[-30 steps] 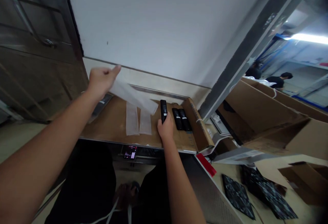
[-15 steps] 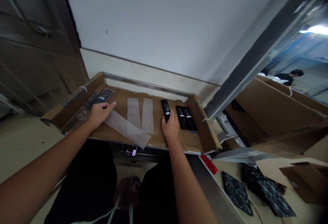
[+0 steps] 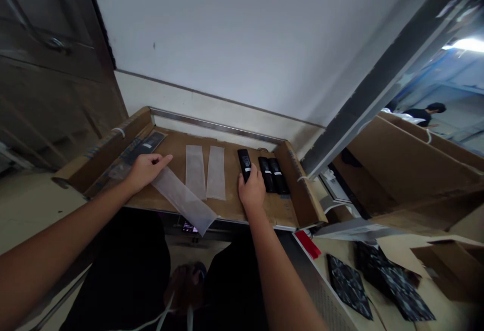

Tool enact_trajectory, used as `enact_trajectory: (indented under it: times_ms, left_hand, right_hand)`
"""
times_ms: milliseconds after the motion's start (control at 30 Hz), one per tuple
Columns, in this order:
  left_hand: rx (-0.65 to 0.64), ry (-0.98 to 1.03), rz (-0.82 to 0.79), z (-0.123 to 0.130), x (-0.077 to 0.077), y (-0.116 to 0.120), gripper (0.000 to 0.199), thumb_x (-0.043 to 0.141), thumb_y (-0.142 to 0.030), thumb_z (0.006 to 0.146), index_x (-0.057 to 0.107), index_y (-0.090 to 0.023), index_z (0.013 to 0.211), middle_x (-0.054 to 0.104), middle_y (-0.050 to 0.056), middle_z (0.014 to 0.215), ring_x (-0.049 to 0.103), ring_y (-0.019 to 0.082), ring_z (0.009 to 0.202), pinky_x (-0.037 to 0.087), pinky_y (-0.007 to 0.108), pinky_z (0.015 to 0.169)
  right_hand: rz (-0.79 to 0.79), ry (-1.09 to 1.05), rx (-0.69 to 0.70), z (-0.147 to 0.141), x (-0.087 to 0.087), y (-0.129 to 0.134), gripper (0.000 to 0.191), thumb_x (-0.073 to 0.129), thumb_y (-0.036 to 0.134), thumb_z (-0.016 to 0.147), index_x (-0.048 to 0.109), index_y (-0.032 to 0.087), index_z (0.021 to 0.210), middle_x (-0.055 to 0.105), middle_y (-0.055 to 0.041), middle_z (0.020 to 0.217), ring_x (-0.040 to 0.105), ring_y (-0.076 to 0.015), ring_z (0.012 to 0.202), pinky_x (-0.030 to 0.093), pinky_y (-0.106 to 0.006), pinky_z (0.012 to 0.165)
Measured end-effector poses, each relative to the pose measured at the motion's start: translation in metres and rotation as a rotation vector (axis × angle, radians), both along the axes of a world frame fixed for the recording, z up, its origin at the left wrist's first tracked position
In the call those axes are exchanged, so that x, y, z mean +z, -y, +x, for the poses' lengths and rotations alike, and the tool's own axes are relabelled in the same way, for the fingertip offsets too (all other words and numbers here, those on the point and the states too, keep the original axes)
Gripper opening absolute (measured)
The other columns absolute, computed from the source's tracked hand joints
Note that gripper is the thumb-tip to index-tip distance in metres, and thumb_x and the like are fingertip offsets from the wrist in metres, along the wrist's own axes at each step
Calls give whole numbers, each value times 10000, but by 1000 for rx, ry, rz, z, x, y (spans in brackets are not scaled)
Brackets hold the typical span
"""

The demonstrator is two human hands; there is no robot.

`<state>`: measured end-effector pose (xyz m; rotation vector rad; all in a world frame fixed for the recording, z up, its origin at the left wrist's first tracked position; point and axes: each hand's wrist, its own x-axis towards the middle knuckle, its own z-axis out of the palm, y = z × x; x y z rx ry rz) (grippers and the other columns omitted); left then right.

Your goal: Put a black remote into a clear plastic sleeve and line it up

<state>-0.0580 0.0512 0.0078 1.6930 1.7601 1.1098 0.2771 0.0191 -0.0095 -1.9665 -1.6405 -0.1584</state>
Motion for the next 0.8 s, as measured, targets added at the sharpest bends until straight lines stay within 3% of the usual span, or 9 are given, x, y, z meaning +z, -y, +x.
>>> enact_trajectory:
  times_ms: [167, 367, 533, 800]
  left_hand:
    - [92, 60, 17, 2, 2, 1, 494, 569, -608, 788, 499, -194, 529, 398, -30, 520, 370, 122, 544, 269, 272, 526]
    - [108, 92, 22, 1, 1, 3, 486, 569, -598, 787, 497, -195, 526, 377, -30, 511, 356, 123, 539, 261, 277, 521]
    - [123, 104, 17, 0, 0, 3, 475, 575, -601, 796, 532, -195, 552, 390, -33, 515, 360, 124, 537, 259, 276, 520]
    - [108, 91, 13, -1, -1, 3, 469, 565, -562, 834, 540, -169, 579, 384, -50, 519, 355, 104, 561, 262, 253, 552]
  right_hand:
    - [10, 17, -26, 8, -2, -14, 530, 541, 294, 959, 447, 98, 1443, 602, -191, 1236, 577, -289, 1111, 443, -352, 906]
    - [2, 74, -88, 10, -1, -17, 522, 563, 278, 952, 467, 143, 1448, 597, -182, 1253, 577, -282, 1102, 449, -344, 872]
    - [-33, 121, -166, 7, 1, -14, 391, 587, 289, 938, 586, 188, 1316, 612, -161, 1223, 590, -279, 1056, 449, -345, 810]
    - [-18, 183, -280, 4, 3, -11, 318, 558, 246, 918, 625, 173, 1220, 594, -176, 1244, 548, -308, 1091, 420, -395, 833]
